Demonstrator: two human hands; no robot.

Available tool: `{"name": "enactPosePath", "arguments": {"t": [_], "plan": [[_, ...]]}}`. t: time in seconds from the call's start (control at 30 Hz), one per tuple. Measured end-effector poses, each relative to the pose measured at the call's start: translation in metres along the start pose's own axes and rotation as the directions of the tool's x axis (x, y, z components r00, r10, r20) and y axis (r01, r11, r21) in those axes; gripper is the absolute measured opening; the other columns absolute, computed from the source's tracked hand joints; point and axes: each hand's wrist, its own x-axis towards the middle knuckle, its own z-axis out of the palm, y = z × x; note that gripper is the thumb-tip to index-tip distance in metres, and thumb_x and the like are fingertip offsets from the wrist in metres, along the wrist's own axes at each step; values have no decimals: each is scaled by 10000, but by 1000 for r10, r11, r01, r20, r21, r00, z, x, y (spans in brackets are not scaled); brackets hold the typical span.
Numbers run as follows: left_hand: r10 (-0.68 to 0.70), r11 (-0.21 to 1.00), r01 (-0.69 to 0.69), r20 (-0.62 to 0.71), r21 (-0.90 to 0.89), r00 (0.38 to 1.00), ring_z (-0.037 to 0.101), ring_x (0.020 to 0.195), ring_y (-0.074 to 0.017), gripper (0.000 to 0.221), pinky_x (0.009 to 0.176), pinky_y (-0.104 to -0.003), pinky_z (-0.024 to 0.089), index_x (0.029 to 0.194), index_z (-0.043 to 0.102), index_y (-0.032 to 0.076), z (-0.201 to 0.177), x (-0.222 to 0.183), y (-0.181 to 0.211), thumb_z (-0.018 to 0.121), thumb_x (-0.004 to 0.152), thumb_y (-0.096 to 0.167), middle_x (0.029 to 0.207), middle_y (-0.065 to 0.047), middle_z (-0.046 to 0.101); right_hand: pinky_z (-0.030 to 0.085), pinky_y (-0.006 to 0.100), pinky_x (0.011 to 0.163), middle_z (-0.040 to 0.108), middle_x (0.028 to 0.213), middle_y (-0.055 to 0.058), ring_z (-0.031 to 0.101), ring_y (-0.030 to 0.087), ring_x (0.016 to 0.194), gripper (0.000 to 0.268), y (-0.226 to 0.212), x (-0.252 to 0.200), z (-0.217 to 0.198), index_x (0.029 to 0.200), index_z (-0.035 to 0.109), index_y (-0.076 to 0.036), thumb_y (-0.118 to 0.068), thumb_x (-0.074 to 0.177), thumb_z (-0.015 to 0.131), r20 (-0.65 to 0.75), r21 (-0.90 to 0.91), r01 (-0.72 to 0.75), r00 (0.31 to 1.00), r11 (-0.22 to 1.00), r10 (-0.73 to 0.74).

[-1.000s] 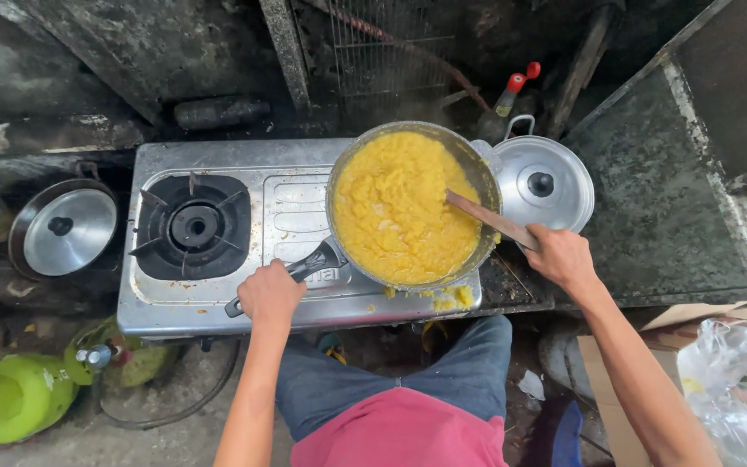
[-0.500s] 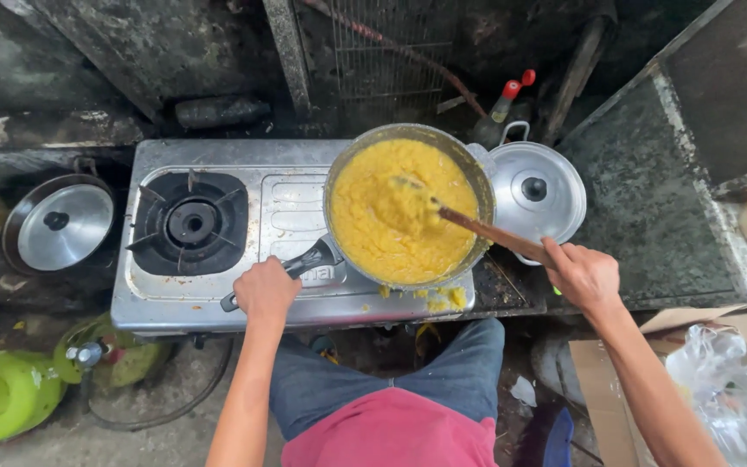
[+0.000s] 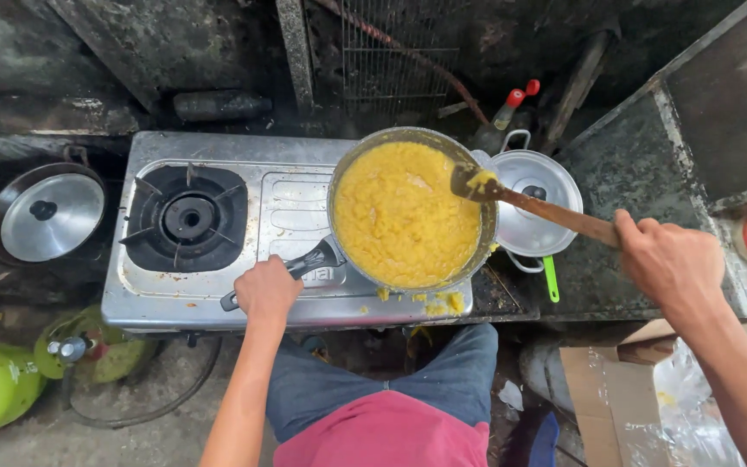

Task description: Stirring a thick yellow mixture in a pan on a gas stove using a wooden spatula to ensure even cooking.

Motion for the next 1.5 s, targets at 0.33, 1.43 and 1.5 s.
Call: {"name": "enactPosePath", "arguments": {"t": [0.33, 1.43, 1.5], "plan": [[90, 992, -108, -224, -66, 970, 769, 803, -368, 528, 734, -491, 594, 932, 725, 28, 30, 15, -9, 719, 841, 548, 797, -169, 748, 623, 417, 773, 777, 856, -13, 779, 242, 821, 415, -90, 55, 92, 1216, 642, -310, -381, 808, 655, 173, 560, -6, 979, 828, -110], [19, 1000, -20, 34, 21, 999, 745, 946, -323, 448, 747, -425, 561, 1132, 632, 125, 1, 0, -1, 654, 927, 523, 1030, -75, 759, 452, 285, 397, 626, 663, -113, 635, 130, 508, 137, -10, 52, -28, 1211, 501, -297, -331, 1089, 448, 344, 180, 32, 934, 983, -94], [29, 999, -28, -12, 31, 1000, 750, 881, -307, 423, 699, -403, 562, 1076, 646, 128, 3, 2, -1, 674, 915, 518, 957, -59, 764, 565, 268, 416, 638, 692, -80, 621, 113, 508, 276, -24, 78, -22, 1350, 476, -272, -332, 1091, 401, 526, 247, 31, 835, 969, -161]]}}
